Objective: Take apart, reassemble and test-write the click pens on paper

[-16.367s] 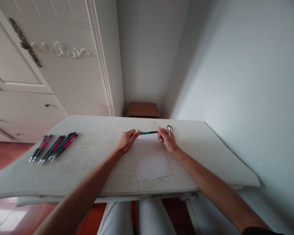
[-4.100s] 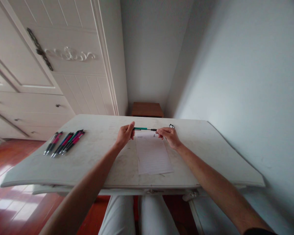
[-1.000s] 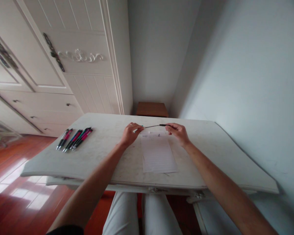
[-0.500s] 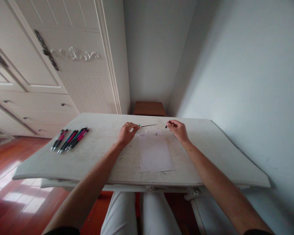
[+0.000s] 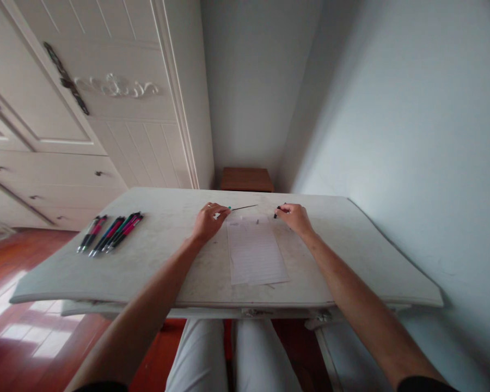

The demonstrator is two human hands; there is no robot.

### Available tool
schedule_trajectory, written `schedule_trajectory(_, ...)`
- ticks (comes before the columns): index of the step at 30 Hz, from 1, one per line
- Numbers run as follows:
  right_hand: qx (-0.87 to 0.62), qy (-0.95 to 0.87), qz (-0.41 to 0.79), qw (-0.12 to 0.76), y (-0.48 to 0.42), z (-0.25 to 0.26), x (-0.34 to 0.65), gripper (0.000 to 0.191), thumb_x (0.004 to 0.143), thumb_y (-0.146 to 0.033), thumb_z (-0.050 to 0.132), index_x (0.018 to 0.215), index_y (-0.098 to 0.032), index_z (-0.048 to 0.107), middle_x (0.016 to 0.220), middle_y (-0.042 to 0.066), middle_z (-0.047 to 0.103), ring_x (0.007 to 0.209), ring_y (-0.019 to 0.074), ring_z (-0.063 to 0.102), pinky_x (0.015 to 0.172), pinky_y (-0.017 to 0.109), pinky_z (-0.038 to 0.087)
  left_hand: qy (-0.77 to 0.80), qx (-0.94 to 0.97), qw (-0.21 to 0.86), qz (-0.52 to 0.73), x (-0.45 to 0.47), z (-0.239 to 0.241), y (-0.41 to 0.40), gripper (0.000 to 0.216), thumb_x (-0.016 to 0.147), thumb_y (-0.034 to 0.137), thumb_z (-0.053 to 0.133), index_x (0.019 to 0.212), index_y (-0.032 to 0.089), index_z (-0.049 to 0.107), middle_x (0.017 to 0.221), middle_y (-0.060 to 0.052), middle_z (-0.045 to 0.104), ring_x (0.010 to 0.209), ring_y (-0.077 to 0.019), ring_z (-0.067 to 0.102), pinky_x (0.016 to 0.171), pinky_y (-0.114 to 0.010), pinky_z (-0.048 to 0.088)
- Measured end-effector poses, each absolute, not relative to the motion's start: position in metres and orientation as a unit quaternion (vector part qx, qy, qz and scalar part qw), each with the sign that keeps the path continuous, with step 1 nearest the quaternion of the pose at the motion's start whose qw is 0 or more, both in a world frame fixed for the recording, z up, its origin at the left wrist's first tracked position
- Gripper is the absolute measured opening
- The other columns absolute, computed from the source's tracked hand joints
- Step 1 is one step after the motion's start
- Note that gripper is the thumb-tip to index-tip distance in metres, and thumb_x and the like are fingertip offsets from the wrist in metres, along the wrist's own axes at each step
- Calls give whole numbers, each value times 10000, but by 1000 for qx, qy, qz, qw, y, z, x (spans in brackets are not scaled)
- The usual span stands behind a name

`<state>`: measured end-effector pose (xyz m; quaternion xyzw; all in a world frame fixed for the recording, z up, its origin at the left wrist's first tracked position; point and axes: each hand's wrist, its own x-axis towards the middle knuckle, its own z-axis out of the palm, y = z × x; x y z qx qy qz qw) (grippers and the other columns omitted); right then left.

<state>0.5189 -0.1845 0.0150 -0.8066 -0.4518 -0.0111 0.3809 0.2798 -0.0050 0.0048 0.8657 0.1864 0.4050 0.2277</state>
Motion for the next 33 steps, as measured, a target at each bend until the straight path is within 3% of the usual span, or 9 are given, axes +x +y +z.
schedule_trajectory(15,-807,-447,-13,386,-184,15,519,153,766,-319,681,765,-191,764,729,51,753,665,176,677,595,242,430,176,862,231,414,279,3,-5,200,877,328,600,838,202,750,826,-42,740,802,-177,611,653,-272,489)
schedule_trajectory(22,-805,-428,6,411,-184,13,522,270,782,-399,669,905,-177,761,744,71,747,646,191,671,565,257,464,172,862,228,418,280,2,-4,185,879,318,607,841,203,747,816,-35,738,799,-175,614,647,-268,488)
schedule_trajectory(28,-749,-470,-72,462,-187,26,505,359,862,-429,565,1008,-151,738,593,18,642,548,149,585,608,261,454,163,865,220,421,279,4,-6,193,890,327,608,839,205,749,815,-40,741,803,-183,623,681,-290,500)
schedule_trajectory(33,-692,-574,-25,438,-186,25,487,405,867,-420,576,1160,-162,682,589,-27,600,521,115,513,590,231,420,135,866,224,427,280,2,-7,199,900,350,608,856,224,756,836,-43,747,809,-184,632,753,-319,515)
